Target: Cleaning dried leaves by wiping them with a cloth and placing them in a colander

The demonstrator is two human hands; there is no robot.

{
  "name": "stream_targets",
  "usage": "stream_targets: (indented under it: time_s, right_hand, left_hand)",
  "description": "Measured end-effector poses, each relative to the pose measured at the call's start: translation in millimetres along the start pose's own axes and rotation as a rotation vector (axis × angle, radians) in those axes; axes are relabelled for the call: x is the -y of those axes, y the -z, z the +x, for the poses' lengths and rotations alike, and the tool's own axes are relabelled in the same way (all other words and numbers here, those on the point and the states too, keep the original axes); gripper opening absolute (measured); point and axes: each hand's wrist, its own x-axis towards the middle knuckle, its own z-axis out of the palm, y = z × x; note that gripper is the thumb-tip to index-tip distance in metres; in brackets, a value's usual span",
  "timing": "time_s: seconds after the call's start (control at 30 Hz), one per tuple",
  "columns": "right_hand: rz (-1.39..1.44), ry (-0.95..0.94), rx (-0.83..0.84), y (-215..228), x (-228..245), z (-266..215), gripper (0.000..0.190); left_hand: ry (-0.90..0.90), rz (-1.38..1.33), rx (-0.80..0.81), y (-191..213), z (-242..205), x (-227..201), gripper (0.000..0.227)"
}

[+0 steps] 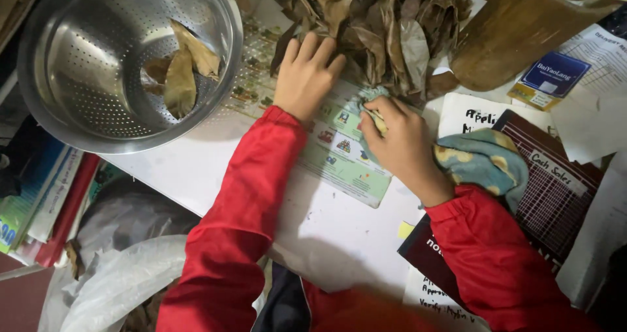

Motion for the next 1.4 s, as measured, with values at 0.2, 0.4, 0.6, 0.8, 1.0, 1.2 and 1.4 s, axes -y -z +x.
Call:
stream_targets:
  time_s: [0.2, 0.4, 0.6, 0.8, 1.0, 1.2, 1.4]
  right_hand:
    - [0.039, 0.012, 0.007, -0.4, -2.0, 2.1, 0.009]
    - [0.101, -0.024, -0.103, -10.4, -13.3, 0.8, 0.016]
    - [0.127, 0.030, -0.037, 0.6, -6.7, 2.5, 0.023]
    - [0.177, 0.046, -0.114, 1.1, -10.5, -1.5, 0.017]
    - [0.179, 0.124, -0.202, 5.4, -4.1, 0.4, 0.018]
    - [0.185, 0.236, -0.204, -1.8, -15.1, -11.1, 0.018]
    - [0.150, 0.437, 0.247, 14.8, 14.0, -8.0, 0.016]
  left_hand:
    - [0.133, -0.076, 0.020, 37.6, -3.4, -7.8, 0.010]
    - [0.700, -1.059, 0.004, 113.0, -21.4, -47.2, 0.012]
    - [1.133, -1.650, 0.244, 109.0, -79.5, -80.1, 0.022]
    - [0.804, -1.154, 0.537, 117.2, -77.2, -77.9, 0.037]
    - [0.742, -0.651, 0.614, 130.8, -57.3, -86.6, 0.040]
    - [0.408, -0.297, 0.202, 122.9, -71.3, -90.7, 0.009]
    - [0.378, -0.348, 0.231, 149.2, -92.1, -107.9, 0.017]
